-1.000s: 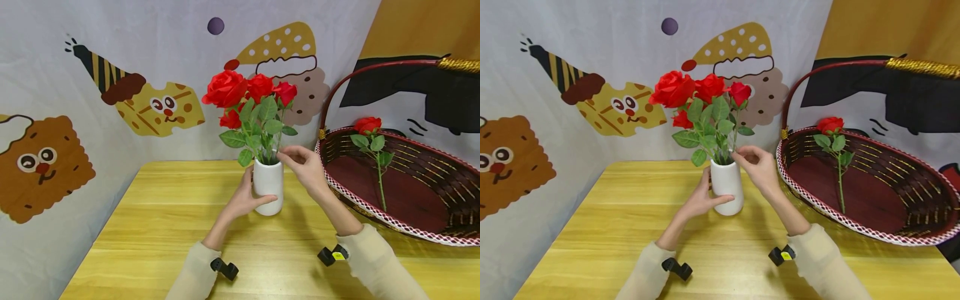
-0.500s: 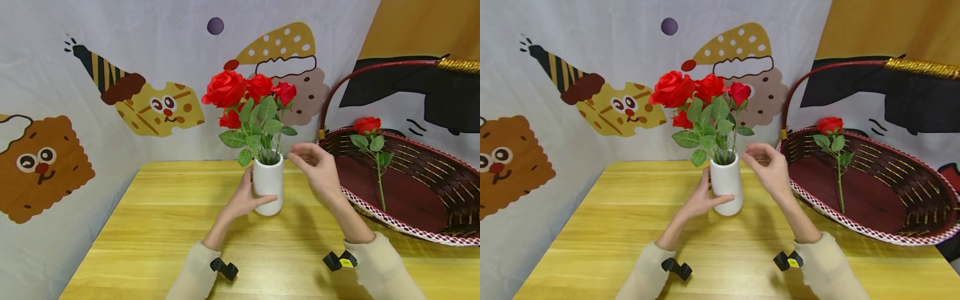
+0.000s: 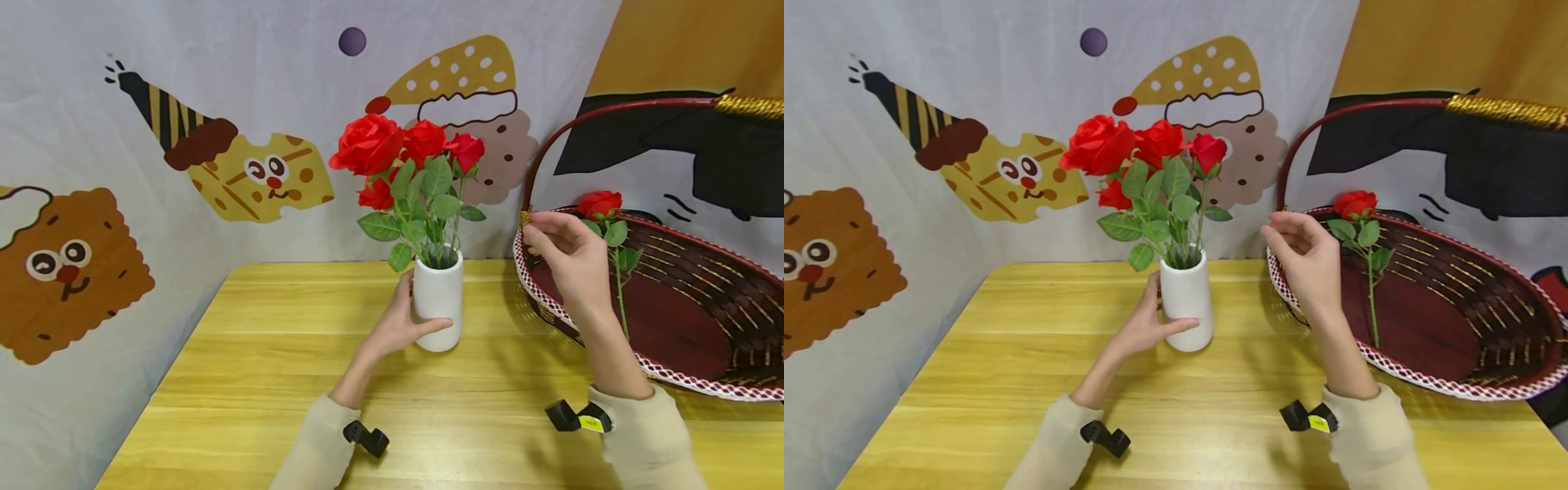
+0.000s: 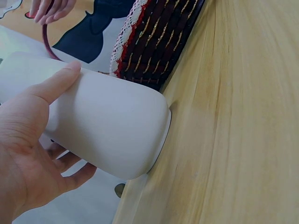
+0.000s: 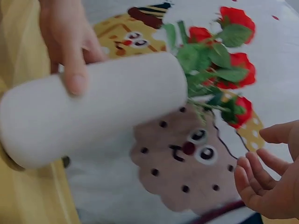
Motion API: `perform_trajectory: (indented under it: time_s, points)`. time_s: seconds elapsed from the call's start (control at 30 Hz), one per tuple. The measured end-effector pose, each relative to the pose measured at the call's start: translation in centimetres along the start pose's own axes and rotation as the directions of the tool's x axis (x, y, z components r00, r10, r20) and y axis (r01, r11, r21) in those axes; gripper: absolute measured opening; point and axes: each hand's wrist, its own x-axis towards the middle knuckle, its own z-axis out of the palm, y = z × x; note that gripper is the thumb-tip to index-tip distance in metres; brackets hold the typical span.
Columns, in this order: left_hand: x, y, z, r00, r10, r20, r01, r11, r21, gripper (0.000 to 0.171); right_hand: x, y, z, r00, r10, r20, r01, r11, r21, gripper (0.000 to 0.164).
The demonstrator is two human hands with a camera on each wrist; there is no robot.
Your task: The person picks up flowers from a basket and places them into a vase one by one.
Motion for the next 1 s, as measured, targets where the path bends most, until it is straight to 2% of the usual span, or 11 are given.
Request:
perform_trajectory:
  time_s: [0.13,0.23,0.57,0.67,0.8,0.87,1.0]
  points:
    - [0.1,0.0,0.1,1.0,-0.004,0.003,0.004,1.0,-0.009,0.104,0.6,-0.6,-1.6,0.999,-0.008,-0.053,0.009,0.999,0.036,0.025]
    - [0.2,0.1,0.1,1.0,-0.012,0.01,0.012,1.0,-0.016,0.103,1.1,-1.1,-2.9,0.995,0.0,-0.096,0.001,1.0,0.006,0.021]
    - [0.1,0.0,0.0,1.0,0.008,-0.002,-0.008,1.0,-0.004,0.103,2.5,-1.7,-6.9,0.973,0.114,-0.2,-0.138,0.984,-0.11,0.024]
    - [0.1,0.0,-0.1,1.0,0.008,-0.003,-0.008,1.0,0.001,0.104,2.9,-1.5,-7.9,0.964,0.156,-0.216,-0.199,0.96,-0.196,0.024]
    - [0.1,-0.2,-0.2,1.0,0.01,-0.001,-0.01,1.0,0.015,0.104,3.3,-1.0,-9.2,0.95,0.217,-0.225,-0.283,0.903,-0.323,0.026]
    - [0.1,-0.2,-0.2,1.0,0.009,0.003,-0.009,1.0,0.017,0.105,3.5,-0.6,-9.7,0.944,0.242,-0.225,-0.309,0.887,-0.343,0.026]
    - [0.0,-0.1,-0.1,1.0,0.015,0.003,-0.015,1.0,0.016,0.104,3.8,-0.1,-10.6,0.929,0.285,-0.236,-0.351,0.882,-0.315,0.023]
